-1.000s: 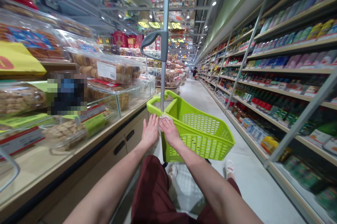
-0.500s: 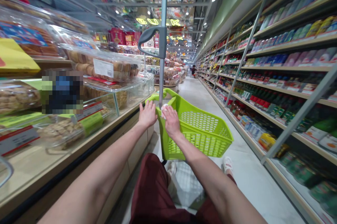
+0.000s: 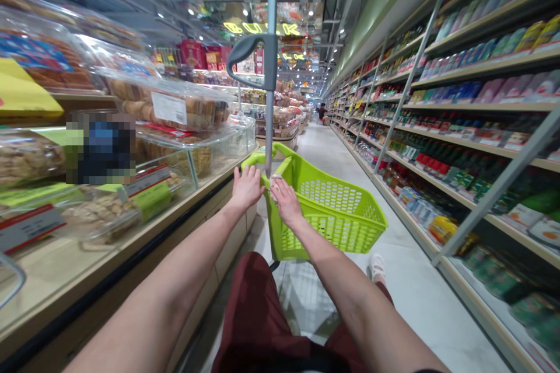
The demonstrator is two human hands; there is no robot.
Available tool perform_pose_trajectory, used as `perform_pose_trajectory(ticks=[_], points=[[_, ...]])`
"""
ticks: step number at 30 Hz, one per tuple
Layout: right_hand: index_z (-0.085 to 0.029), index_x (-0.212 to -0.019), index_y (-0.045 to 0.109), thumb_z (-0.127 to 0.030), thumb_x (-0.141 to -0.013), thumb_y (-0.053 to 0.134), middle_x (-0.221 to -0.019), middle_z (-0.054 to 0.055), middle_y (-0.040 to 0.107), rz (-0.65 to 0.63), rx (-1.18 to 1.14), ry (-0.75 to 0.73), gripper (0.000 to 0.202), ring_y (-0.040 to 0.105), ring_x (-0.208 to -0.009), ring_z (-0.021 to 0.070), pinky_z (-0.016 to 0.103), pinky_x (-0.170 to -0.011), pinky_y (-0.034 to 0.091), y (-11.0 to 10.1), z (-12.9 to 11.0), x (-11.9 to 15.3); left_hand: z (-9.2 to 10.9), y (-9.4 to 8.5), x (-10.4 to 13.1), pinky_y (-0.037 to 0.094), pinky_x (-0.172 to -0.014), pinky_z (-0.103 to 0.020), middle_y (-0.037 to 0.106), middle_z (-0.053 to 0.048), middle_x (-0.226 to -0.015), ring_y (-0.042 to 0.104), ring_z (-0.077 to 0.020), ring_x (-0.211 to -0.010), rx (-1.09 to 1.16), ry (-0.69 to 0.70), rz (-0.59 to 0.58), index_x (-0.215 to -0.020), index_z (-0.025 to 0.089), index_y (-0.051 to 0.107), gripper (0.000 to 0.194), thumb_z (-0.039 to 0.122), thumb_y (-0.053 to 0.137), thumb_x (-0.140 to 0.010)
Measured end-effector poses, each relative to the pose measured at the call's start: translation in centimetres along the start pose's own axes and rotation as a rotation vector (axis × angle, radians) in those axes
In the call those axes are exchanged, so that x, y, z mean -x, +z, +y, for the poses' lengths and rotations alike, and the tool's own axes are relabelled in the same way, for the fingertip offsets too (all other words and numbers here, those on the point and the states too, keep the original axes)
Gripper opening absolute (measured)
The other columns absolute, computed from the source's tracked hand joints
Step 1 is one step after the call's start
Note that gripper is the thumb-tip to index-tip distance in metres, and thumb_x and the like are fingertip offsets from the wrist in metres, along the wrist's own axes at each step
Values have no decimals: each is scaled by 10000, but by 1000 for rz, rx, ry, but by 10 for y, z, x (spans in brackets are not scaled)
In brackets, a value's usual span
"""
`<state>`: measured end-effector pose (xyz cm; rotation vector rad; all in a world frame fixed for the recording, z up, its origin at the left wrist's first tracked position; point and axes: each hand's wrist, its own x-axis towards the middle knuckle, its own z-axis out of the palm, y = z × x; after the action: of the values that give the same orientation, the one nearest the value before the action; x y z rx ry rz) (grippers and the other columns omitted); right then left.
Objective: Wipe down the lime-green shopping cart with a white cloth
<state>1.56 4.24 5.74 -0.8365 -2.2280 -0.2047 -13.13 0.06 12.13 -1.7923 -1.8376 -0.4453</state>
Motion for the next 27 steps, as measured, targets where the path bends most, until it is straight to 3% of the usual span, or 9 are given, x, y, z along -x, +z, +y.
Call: perform_pose_trajectory(ticks=[11, 18, 27], points=[[-189, -1222, 489, -15, -716, 364, -1378, 70, 354, 133, -19, -11, 550, 223, -1305, 184, 424, -1036, 254, -18, 38, 38, 36, -19, 12, 161, -1009, -489, 521, -138, -1079, 393, -290, -1102, 23, 94, 68, -1049, 151, 516, 316, 256, 461, -756], [-180, -1157, 534, -63, -725, 359, -1269, 62, 489, 305, -150, 140, 481, 393, -1206, 166, 380, -1004, 334, -35, 56, 41, 67, -29, 10, 220, -968, -461, 548, -123, -983, 421, -280, -1037, 52, 149, 77, -973, 157, 552, 247, 235, 451, -762], [-169, -1132, 548, -79, -717, 361, -1188, 66, 554, 387, -207, 288, 464, 479, -1122, 172, 369, -984, 365, -44, 76, 42, 93, -32, 8, 296, -866, -386, 546, -110, -921, 440, -248, -927, 135, 173, 78, -904, 165, 564, 204, 229, 438, -757]])
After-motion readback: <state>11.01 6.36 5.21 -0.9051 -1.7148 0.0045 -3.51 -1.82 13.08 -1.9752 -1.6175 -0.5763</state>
